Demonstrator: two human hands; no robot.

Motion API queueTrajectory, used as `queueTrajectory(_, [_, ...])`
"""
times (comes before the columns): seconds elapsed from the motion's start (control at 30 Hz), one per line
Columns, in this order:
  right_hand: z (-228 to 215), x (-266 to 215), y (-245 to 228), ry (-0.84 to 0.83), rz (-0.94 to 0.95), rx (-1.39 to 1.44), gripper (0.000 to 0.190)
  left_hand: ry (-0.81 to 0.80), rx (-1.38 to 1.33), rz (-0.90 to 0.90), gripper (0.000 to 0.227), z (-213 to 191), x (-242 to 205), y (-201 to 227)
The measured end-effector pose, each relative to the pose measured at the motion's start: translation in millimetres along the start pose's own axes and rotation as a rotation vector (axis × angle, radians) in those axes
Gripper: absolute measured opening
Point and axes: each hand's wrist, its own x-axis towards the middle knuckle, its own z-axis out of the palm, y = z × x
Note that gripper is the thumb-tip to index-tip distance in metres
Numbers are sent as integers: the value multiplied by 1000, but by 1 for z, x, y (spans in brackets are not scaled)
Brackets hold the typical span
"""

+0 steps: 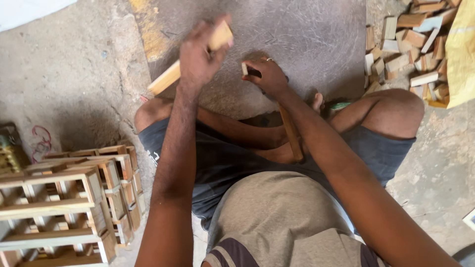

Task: The person sits on the floor and assembles small wooden frames by joining short wooden pieces with a hammer. They repeatedly pick up pieces, align them, and tap them together, then place the assembled frames into a stack.

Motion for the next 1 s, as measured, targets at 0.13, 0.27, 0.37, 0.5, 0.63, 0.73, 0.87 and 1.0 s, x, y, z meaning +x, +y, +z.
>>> queueTrajectory(0.13, [12, -1, 18, -28, 24, 4, 48, -256, 135, -79, 49, 12, -9, 17])
queueTrajectory(0.27, [15, -6, 26, 80, -120, 22, 47, -423, 208, -253, 47, 26, -18, 26])
queueTrajectory(0.37, [13, 0, 24, 82, -80, 26, 42, -415, 131, -248, 48, 26, -10, 26])
queueTrajectory(0.5, [18, -9, 23, 71, -42, 17, 39, -378, 115, -211, 48, 27, -12, 28])
queueTrajectory(0.63, [17, -4, 27, 100, -82, 77, 44, -390, 125, -224, 48, 29, -13, 30])
queueTrajectory(0.73, [12, -7, 27, 75, -116, 111, 57, -406, 149, -207, 45, 28, -12, 27])
queueTrajectory(0.87, [-1, -64, 20, 260, 82, 60, 71, -407, 153, -187, 42, 34, -10, 24])
queueTrajectory(1.0, [-16, -139, 0, -78, 748, 666, 58, -444, 225, -196, 44, 34, -13, 20])
